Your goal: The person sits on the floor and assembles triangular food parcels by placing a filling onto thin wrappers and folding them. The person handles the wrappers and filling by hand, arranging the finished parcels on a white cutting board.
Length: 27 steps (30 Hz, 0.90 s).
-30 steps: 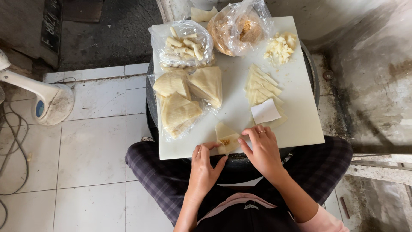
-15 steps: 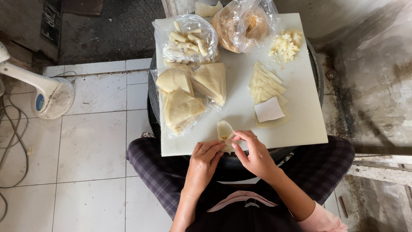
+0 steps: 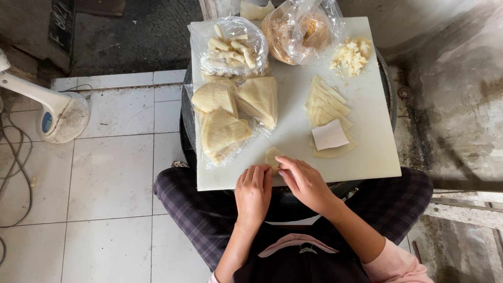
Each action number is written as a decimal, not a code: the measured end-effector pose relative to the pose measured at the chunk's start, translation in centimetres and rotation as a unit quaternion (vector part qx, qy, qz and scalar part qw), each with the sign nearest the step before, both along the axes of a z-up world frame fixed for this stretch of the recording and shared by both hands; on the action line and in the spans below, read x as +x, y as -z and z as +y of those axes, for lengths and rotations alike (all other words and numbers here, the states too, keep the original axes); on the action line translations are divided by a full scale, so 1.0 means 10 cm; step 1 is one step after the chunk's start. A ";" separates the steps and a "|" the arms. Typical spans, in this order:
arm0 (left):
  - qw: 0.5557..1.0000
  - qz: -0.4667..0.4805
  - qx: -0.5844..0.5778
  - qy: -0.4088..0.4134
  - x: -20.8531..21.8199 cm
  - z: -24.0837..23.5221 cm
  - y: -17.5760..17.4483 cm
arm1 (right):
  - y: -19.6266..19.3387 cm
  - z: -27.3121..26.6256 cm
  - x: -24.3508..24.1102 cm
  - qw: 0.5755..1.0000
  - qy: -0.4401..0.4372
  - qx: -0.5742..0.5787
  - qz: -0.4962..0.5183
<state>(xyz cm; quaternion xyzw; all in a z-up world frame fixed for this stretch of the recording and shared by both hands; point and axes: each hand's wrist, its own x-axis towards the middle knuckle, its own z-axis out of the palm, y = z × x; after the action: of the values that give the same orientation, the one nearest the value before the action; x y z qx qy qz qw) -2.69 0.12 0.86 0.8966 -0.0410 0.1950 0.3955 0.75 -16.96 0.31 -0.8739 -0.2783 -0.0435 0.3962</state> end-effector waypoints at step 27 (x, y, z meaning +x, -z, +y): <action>0.989 0.037 0.023 -0.143 0.07 -0.08 0.04 | -0.07 0.10 0.19 0.990 0.080 0.059 0.099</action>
<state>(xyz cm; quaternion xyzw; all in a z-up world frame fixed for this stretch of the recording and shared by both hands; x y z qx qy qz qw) -1.94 -0.66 0.49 0.9088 0.0982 0.2155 0.3436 2.67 -15.95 0.97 -0.8683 -0.1639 -0.0051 0.4682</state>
